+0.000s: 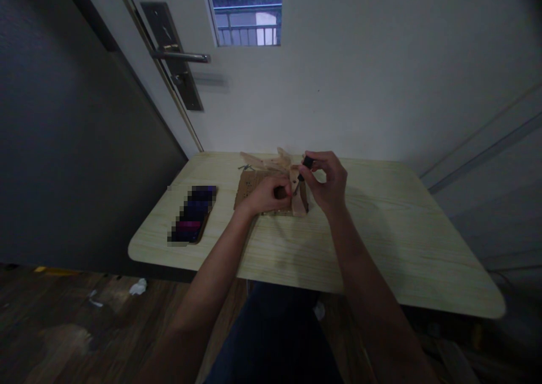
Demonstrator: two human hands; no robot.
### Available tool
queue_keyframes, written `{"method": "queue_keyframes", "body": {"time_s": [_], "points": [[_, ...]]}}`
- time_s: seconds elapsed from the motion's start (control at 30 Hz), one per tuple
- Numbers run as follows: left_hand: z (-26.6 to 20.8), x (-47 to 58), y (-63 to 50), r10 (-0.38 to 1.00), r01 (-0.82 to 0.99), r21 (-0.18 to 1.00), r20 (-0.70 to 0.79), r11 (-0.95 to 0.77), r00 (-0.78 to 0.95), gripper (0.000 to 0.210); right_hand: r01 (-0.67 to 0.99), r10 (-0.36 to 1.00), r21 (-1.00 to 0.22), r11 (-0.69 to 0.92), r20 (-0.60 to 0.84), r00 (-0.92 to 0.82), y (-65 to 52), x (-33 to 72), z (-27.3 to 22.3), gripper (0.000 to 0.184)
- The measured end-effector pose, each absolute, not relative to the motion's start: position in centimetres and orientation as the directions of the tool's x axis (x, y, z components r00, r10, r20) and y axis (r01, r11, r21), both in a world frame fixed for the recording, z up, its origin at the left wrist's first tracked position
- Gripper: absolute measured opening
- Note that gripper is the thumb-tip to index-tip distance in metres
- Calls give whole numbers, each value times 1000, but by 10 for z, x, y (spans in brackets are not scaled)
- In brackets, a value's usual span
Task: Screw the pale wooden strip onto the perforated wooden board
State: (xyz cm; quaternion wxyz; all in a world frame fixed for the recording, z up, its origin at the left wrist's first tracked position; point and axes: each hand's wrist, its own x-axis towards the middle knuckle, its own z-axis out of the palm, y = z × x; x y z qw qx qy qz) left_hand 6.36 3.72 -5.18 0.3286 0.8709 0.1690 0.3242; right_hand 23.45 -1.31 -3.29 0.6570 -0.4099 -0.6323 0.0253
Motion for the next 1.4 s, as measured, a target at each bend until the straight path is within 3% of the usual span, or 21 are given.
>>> {"method": "queue_keyframes", "body": {"time_s": [0.43,0.77,0.97,1.2,1.4], "points": [[-51,64,36,521,93,697,433,-711,735,5,500,545,-556,664,818,185,-16,233,-30,24],[-51,64,37,517,94,688,441,-720,734,5,295,672,-697,654,714,198,-17,229,-30,26],[-52,64,36,517,86,689,449,-719,729,4,362,641,-676,641,732,231,-15,230,-32,26],[-52,64,37,503,77,682,454,-728,736,3,553,501,-554,622,825,262,-14,231,-32,22],[-53,64,39,506,81,680,454,-728,734,4,514,563,-561,649,808,172,-19,230,-29,27]]}}
